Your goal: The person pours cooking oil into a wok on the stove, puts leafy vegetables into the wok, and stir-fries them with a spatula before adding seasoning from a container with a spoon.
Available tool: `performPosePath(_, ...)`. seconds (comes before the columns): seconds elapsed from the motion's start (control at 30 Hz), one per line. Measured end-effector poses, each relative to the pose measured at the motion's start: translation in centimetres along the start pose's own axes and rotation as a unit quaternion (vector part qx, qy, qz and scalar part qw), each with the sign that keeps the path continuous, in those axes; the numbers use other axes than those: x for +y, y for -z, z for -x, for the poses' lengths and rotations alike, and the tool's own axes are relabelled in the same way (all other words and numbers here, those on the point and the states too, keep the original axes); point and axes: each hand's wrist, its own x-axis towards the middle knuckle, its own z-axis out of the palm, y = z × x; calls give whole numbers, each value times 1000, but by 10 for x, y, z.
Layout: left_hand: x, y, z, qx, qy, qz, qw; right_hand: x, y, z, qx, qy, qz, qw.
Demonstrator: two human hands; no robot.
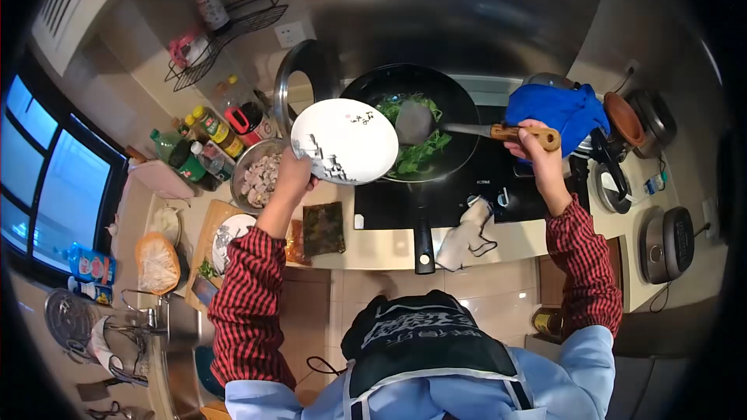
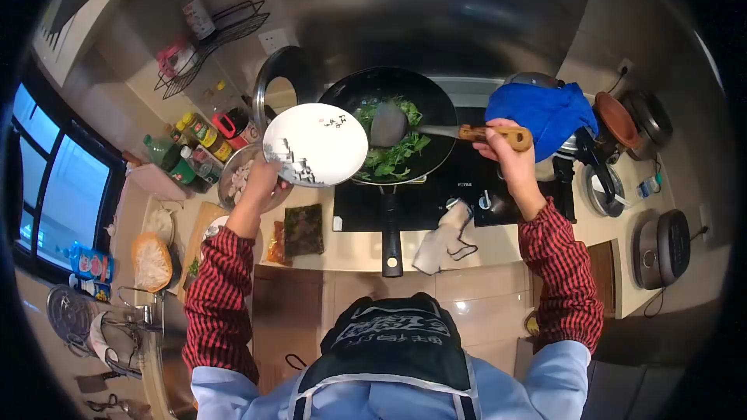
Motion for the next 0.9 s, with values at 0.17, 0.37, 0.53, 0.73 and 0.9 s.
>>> performPosePath(0.17, 22, -23, -41, 24, -50, -109, 992, 33, 20, 4, 65, -107, -80, 989)
performPosePath(0.37, 52, -55, -61, 128, -283, -470, 826, 56, 10, 1, 58, -148, -131, 979)
performPosePath(0.53, 82, -91, -53, 76, -397, -560, 723, 66, -13, -8, 71, -164, -166, 970)
performPosePath(0.73, 94, -99, -59, 138, -553, -546, 615, 83, -39, -41, 88, -93, -220, 967)
performPosePath(0.9, 94, -73, -42, 197, -439, -487, 729, 29, -29, -21, 50, 148, 143, 977)
